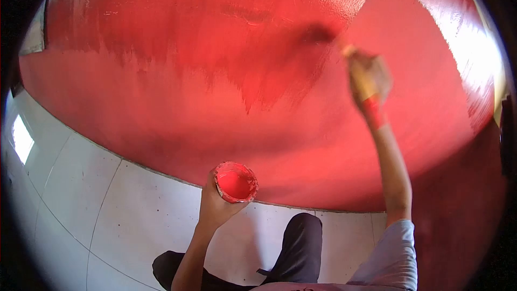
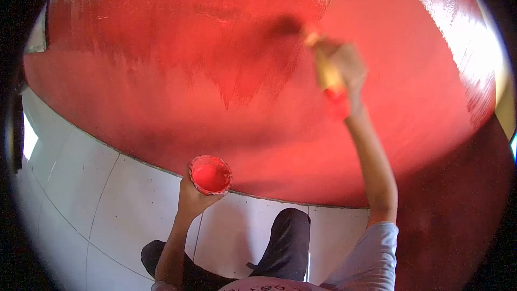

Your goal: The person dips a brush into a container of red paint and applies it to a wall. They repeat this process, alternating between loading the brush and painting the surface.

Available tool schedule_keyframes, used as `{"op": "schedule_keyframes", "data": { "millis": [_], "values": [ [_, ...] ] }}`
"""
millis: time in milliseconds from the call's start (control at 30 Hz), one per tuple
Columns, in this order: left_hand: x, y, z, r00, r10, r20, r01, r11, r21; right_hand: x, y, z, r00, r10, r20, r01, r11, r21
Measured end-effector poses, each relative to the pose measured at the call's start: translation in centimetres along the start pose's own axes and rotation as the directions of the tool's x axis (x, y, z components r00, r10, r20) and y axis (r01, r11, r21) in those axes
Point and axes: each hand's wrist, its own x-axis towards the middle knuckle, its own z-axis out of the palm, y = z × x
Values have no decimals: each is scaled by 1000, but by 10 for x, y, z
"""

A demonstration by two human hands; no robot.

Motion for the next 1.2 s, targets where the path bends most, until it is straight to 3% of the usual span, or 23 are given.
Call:
{"op": "schedule_keyframes", "data": {
  "millis": [33,67,100,233,267,333,400,500,567,600,667,767,833,900,933,1000,1067,1100,1167,1200],
  "values": [
    [0,-2,-1,1000,-1,5,1,1000,-15,-44,10,43,955,-160,-250,274,800,534],
    [0,-3,0,1000,1,8,-1,1000,-28,-62,-17,29,897,-422,-129,438,809,392],
    [0,-3,-1,1000,-16,15,16,1000,-16,-99,-32,45,842,-533,-86,504,718,480],
    [-1,3,0,999,-31,6,31,999,26,-145,-63,30,777,-606,171,313,608,730],
    [-2,3,0,1000,-26,0,26,999,39,-133,-52,39,830,-534,162,207,566,798],
    [-1,0,1,999,-49,3,49,998,30,-73,-30,35,929,-368,-34,294,679,673],
    [-2,-1,3,999,-54,5,54,998,21,-28,-21,12,991,-41,-128,116,744,658],
    [-2,2,3,998,-66,18,66,998,7,-26,-13,18,907,-116,-405,306,841,446],
    [-3,2,2,995,-99,26,100,995,-15,-75,-32,29,974,-205,-98,221,760,611],
    [-3,-1,1,998,-63,21,62,998,8,-92,-47,31,915,-394,-86,375,751,544],
    [-4,-6,2,1000,15,7,-16,998,59,-135,-70,35,834,-549,60,436,721,539],
    [-3,0,2,999,33,4,-33,999,17,-127,-66,41,860,-498,107,190,509,839],
    [-3,1,2,1000,14,7,-14,999,45,-83,-44,48,939,-334,79,178,671,720],
    [-4,0,4,1000,9,7,-10,998,61,-39,-35,30,990,-50,-135,130,705,697],
    [-4,0,4,1000,17,4,-18,998,66,-26,-37,24,950,63,-305,168,723,671],
    [-2,1,3,1000,7,3,-7,997,71,-46,-47,19,986,24,-164,106,670,735],
    [-2,6,3,999,-30,13,28,997,75,-93,-56,34,966,-253,-53,223,712,666],
    [-3,5,3,1000,-26,13,26,998,62,-121,-60,48,875,-483,19,388,725,569],
    [-2,4,3,1000,-17,2,17,999,42,-133,-82,39,831,-552,63,364,626,690],
    [-1,4,3,1000,0,-12,0,999,40,-123,-79,42,858,-511,55,332,631,702]
  ]
}}
